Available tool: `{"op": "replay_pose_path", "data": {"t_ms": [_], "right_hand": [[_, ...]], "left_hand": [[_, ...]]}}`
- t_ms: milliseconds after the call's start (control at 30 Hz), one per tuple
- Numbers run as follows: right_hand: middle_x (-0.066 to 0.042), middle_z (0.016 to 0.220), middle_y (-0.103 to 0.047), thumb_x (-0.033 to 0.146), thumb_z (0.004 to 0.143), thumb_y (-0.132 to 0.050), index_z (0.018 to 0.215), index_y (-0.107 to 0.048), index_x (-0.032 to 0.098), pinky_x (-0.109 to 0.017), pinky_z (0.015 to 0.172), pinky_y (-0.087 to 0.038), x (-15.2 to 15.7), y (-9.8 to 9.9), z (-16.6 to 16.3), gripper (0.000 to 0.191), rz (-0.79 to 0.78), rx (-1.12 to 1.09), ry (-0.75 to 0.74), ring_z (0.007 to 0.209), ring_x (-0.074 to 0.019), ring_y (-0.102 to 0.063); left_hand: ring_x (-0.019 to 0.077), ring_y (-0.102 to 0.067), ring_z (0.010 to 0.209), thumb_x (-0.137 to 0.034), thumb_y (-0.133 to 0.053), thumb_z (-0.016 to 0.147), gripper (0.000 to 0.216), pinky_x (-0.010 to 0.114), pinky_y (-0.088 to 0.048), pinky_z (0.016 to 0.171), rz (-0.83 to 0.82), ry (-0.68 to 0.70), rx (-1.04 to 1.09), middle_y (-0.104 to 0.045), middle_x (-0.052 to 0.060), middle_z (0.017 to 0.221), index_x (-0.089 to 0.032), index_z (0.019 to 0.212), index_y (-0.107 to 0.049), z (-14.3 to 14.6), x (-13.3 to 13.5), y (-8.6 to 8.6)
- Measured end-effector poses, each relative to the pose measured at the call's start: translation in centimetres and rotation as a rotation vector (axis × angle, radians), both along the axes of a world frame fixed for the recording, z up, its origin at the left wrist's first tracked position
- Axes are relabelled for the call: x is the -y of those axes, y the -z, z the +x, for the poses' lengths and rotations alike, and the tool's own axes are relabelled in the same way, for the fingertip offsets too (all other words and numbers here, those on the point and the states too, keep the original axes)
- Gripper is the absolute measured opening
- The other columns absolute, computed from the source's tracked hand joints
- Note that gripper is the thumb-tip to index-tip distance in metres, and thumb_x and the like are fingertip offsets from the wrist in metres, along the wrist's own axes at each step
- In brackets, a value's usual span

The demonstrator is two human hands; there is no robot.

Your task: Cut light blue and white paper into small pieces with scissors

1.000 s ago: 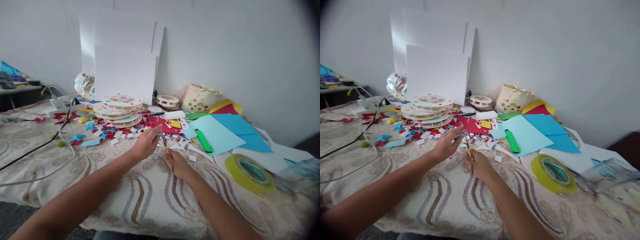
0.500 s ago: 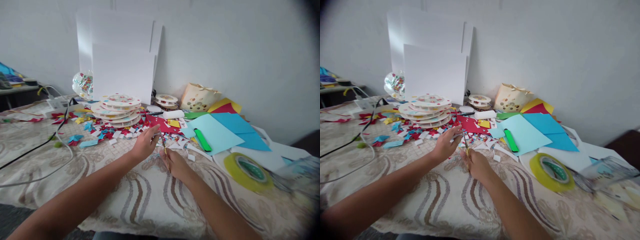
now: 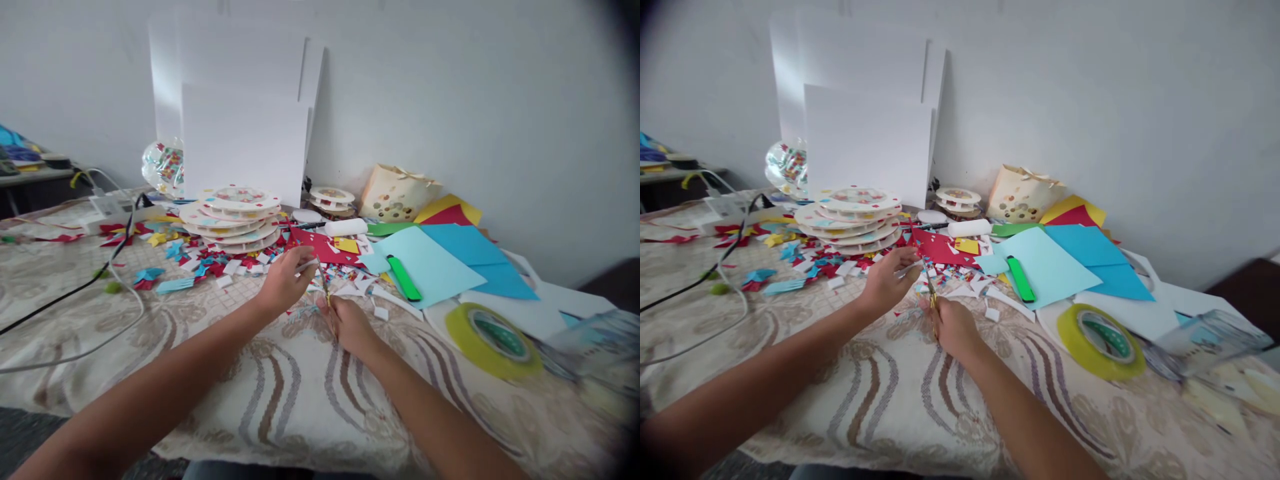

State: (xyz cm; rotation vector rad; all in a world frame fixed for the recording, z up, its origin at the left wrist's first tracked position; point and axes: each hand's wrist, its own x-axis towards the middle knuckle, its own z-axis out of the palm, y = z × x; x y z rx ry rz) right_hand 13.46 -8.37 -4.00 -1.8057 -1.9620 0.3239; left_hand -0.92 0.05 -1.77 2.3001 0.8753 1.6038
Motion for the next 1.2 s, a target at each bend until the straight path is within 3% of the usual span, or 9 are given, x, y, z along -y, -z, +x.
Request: {"op": "replay_pose_path", "data": {"t_ms": [167,433,667,933,1200], "right_hand": [[-0.002,0.053,-0.052,0.060,0.086,-0.021,0.064,-0.048,0.018,-0.023,0.049,-0.027,0.0,-0.1,0.1,0.055,-0.039,-0.127,0.015,0.050,-0.0125,-0.045],[0.002,0.050,-0.045,0.063,0.085,-0.017,0.061,-0.039,0.018,-0.022,0.048,-0.028,0.4,-0.6,0.1,0.055,-0.138,-0.258,-0.035,0.046,-0.0105,-0.042],[0.002,0.057,-0.045,0.062,0.086,-0.016,0.070,-0.040,0.018,-0.023,0.050,-0.026,1.0,-1.7,0.0,0.052,-0.115,-0.167,-0.118,0.052,-0.0110,-0.040],[0.002,0.057,-0.043,0.061,0.086,-0.014,0.068,-0.039,0.018,-0.024,0.052,-0.026,0.8,-1.4,0.1,0.053,-0.124,-0.176,-0.119,0.053,-0.0109,-0.039],[0.001,0.061,-0.047,0.059,0.086,-0.016,0.070,-0.041,0.018,-0.025,0.057,-0.029,0.8,-1.5,-0.1,0.051,-0.095,-0.169,-0.106,0.058,-0.0125,-0.041]], "left_hand": [[0.0117,-0.059,0.069,-0.021,-0.053,0.077,0.009,0.023,-0.047,0.063,0.104,-0.062,-0.072,-0.063,0.003,0.075,-0.016,0.082,-0.058,-0.4,-0.8,-0.3],[0.0121,-0.055,0.075,-0.009,-0.051,0.072,0.009,0.024,-0.047,0.068,0.249,0.122,-0.036,-0.058,0.004,0.078,-0.017,0.074,-0.055,-0.5,-0.3,-0.9],[0.0111,-0.053,0.071,-0.012,-0.052,0.072,0.008,0.024,-0.045,0.065,0.200,0.143,-0.071,-0.056,0.003,0.077,-0.017,0.077,-0.054,-0.7,-0.2,-1.2],[0.0084,-0.052,0.064,-0.016,-0.056,0.069,0.020,0.022,-0.043,0.060,-0.003,0.170,0.025,-0.056,0.001,0.077,-0.019,0.081,-0.040,-0.4,-0.2,-0.2],[0.0079,-0.051,0.065,-0.015,-0.053,0.070,0.019,0.022,-0.043,0.060,0.008,0.202,0.000,-0.056,0.000,0.077,-0.019,0.079,-0.037,-0.3,-0.2,-0.2]]}}
